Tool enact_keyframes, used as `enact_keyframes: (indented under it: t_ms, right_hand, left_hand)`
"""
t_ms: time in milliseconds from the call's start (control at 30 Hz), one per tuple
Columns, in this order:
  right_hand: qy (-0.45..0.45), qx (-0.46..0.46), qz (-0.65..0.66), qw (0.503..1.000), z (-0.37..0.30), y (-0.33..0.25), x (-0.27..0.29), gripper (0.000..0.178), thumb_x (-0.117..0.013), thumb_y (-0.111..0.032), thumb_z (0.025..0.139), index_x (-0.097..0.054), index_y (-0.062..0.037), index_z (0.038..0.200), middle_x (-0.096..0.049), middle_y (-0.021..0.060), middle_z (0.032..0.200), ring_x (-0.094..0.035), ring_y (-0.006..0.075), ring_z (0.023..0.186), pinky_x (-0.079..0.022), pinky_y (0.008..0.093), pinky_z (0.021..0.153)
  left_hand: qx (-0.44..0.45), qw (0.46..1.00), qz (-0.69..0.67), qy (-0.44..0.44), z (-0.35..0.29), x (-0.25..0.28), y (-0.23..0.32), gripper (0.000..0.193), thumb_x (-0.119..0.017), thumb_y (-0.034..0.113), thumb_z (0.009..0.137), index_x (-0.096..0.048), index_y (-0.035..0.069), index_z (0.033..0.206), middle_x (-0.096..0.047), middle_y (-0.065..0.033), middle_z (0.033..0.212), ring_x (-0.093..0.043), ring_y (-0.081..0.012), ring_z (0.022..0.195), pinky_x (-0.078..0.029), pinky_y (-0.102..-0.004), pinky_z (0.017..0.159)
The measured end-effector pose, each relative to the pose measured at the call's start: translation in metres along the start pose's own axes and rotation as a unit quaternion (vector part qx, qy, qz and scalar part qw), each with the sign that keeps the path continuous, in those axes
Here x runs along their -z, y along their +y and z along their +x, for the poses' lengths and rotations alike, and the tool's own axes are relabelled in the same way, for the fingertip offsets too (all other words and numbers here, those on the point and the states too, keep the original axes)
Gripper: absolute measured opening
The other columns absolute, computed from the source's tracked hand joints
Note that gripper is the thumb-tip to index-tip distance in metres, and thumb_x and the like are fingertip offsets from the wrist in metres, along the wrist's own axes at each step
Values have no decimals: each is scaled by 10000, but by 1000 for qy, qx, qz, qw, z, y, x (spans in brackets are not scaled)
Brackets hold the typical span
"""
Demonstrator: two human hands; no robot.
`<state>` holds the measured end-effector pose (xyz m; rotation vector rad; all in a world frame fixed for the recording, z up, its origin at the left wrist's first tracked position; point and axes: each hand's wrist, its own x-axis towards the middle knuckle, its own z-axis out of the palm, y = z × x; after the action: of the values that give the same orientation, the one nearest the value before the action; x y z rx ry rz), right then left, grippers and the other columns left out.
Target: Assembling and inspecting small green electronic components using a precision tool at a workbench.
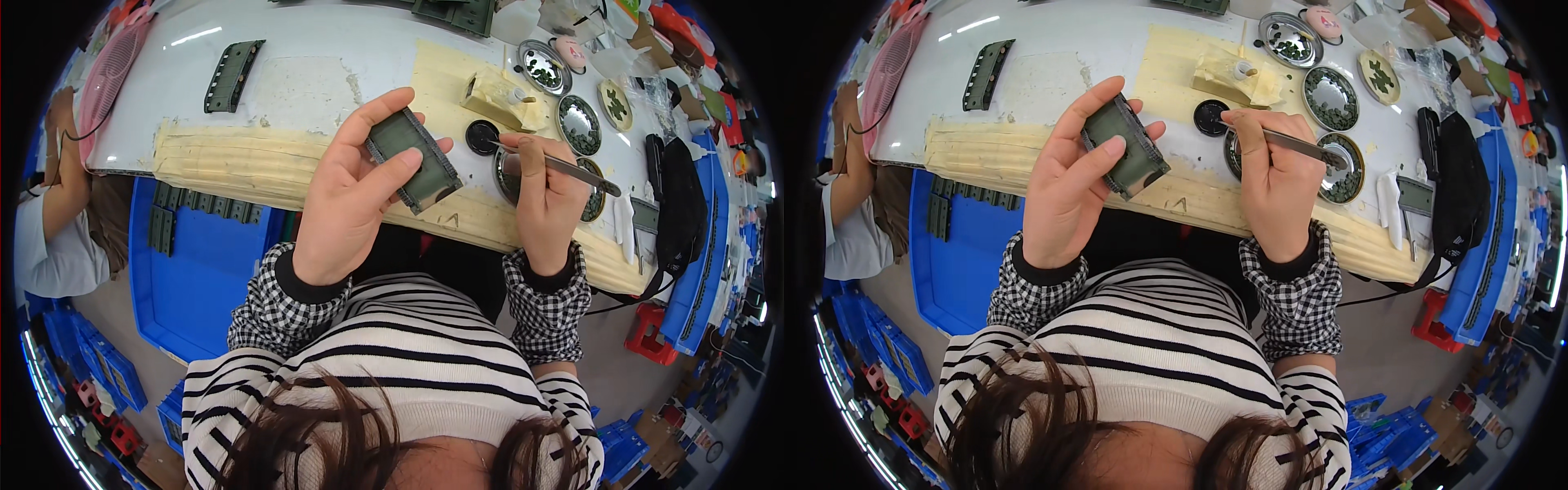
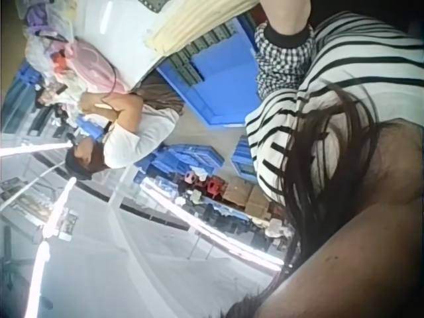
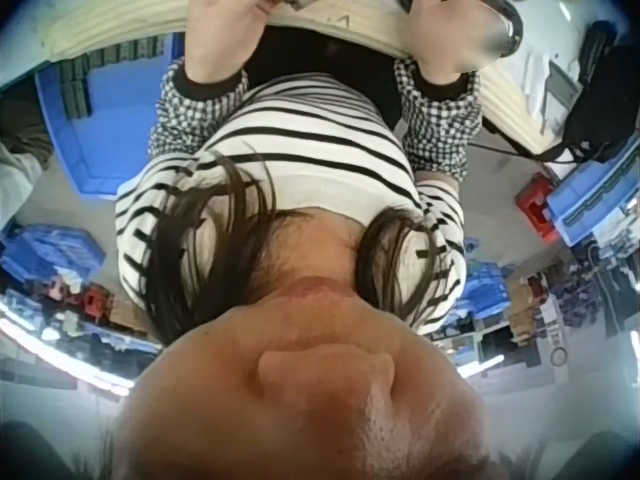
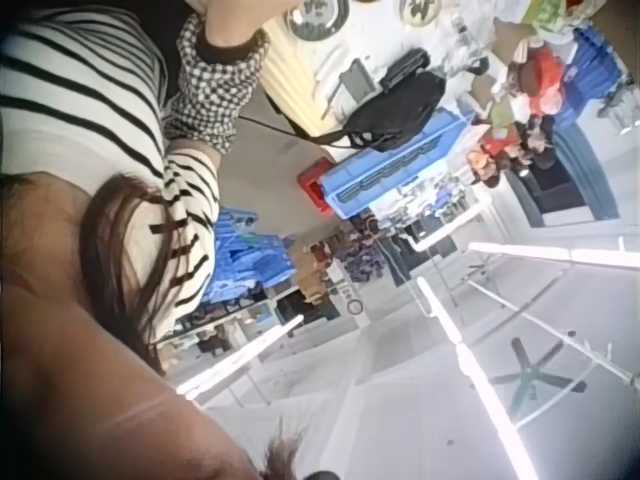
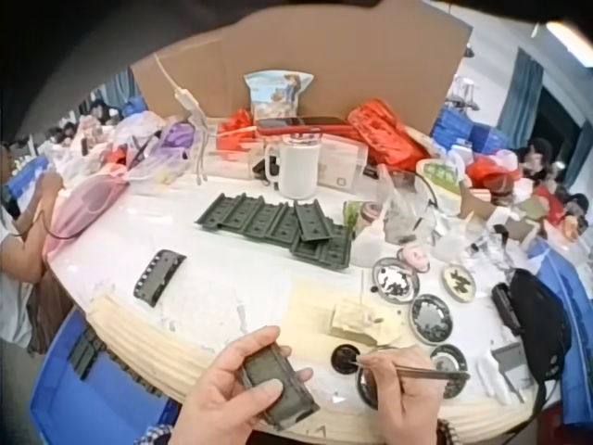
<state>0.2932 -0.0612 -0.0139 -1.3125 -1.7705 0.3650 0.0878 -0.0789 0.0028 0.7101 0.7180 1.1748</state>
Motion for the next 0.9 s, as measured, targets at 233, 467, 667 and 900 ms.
enact_keyframes:
  t_ms: [233,467,667,900]
  right_hand:
    - [1,25,-45,999,2,0,-2,205,-546,-115,953,-705,11,922,-605,65,760,-520,110,621,-397,250,579]
    - [9,5,-39,999,2,-4,-2,167,-566,-107,928,-702,-15,899,-651,74,802,-536,179,685,-419,289,632]
    - [27,64,28,997,-4,-40,21,184,-521,-70,921,-689,-2,888,-661,92,831,-553,227,753,-431,325,721]
    - [-69,106,159,979,-16,-54,12,142,-582,-69,896,-662,19,973,-658,151,927,-629,263,894,-492,341,791]
  left_hand:
    - [-6,999,-38,6,0,0,1,483,-455,60,965,-323,19,1428,-471,-150,1297,-506,-303,1236,-489,-380,981]
    - [-13,999,-38,9,1,1,1,477,-448,61,972,-318,16,1429,-472,-150,1295,-495,-308,1249,-485,-383,987]
    - [-6,999,-47,7,2,3,2,477,-452,70,977,-315,20,1431,-485,-142,1284,-496,-295,1251,-478,-375,992]
    - [-1,998,-62,-3,2,-2,0,487,-474,90,976,-310,27,1431,-507,-134,1264,-502,-282,1246,-482,-367,980]
